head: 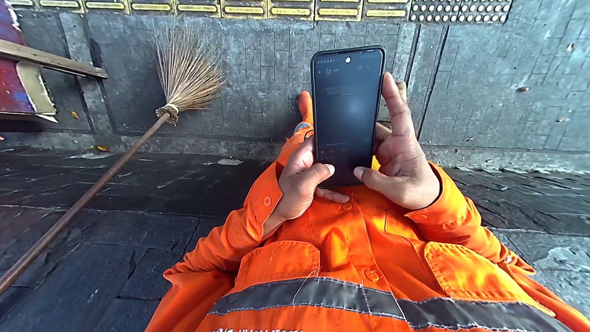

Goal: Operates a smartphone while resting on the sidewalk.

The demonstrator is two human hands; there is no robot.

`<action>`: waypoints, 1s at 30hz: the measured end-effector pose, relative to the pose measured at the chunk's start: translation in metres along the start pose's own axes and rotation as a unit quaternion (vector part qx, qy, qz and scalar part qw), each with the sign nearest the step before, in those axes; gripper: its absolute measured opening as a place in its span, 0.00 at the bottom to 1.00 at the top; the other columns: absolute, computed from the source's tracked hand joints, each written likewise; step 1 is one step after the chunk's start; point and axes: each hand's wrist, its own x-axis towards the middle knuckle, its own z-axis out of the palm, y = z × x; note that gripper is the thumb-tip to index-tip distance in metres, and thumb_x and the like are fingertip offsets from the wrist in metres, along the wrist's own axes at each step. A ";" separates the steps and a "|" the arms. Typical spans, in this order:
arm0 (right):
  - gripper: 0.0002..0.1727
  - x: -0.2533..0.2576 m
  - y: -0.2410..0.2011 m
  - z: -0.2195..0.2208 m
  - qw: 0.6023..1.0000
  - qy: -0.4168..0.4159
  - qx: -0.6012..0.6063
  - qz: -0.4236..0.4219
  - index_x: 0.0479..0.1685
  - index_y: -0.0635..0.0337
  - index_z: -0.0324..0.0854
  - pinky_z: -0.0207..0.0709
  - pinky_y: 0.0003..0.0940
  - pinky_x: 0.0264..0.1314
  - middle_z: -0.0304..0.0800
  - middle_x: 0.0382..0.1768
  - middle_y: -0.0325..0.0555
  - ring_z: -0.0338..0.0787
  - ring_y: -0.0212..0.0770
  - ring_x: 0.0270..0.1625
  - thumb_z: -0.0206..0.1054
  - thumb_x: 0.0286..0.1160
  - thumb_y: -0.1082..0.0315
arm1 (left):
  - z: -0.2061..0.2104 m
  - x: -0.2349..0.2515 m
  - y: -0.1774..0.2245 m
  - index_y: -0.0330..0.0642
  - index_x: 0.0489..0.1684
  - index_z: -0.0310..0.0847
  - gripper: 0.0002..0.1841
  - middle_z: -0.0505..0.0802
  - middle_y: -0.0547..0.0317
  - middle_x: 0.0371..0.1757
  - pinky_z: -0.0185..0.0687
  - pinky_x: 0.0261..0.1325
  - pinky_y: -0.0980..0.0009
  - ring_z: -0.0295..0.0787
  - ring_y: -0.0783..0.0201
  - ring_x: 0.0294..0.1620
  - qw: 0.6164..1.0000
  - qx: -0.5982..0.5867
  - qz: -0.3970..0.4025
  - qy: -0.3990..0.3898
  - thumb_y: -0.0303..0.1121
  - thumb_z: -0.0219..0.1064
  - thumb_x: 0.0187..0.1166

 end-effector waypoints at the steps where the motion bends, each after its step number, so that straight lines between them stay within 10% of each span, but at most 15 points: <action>1: 0.70 0.000 0.000 0.001 1.000 0.002 -0.003 0.001 0.95 0.56 0.18 0.90 0.47 0.66 0.79 0.74 0.58 0.88 0.51 0.69 0.66 0.47 0.86 | 0.000 0.000 0.000 0.43 0.73 0.67 0.23 0.92 0.45 0.54 0.97 0.31 0.57 0.98 0.53 0.42 1.000 0.002 -0.001 0.001 0.17 0.44 0.80; 30: 0.61 0.007 -0.003 0.006 0.999 0.029 0.001 -0.024 0.94 0.60 0.21 0.90 0.45 0.65 0.79 0.73 0.59 0.90 0.49 0.67 0.60 0.56 0.86 | 0.002 0.003 0.003 0.44 0.68 0.70 0.16 0.92 0.47 0.51 0.96 0.29 0.59 0.98 0.55 0.40 1.000 0.013 0.017 0.003 0.21 0.48 0.87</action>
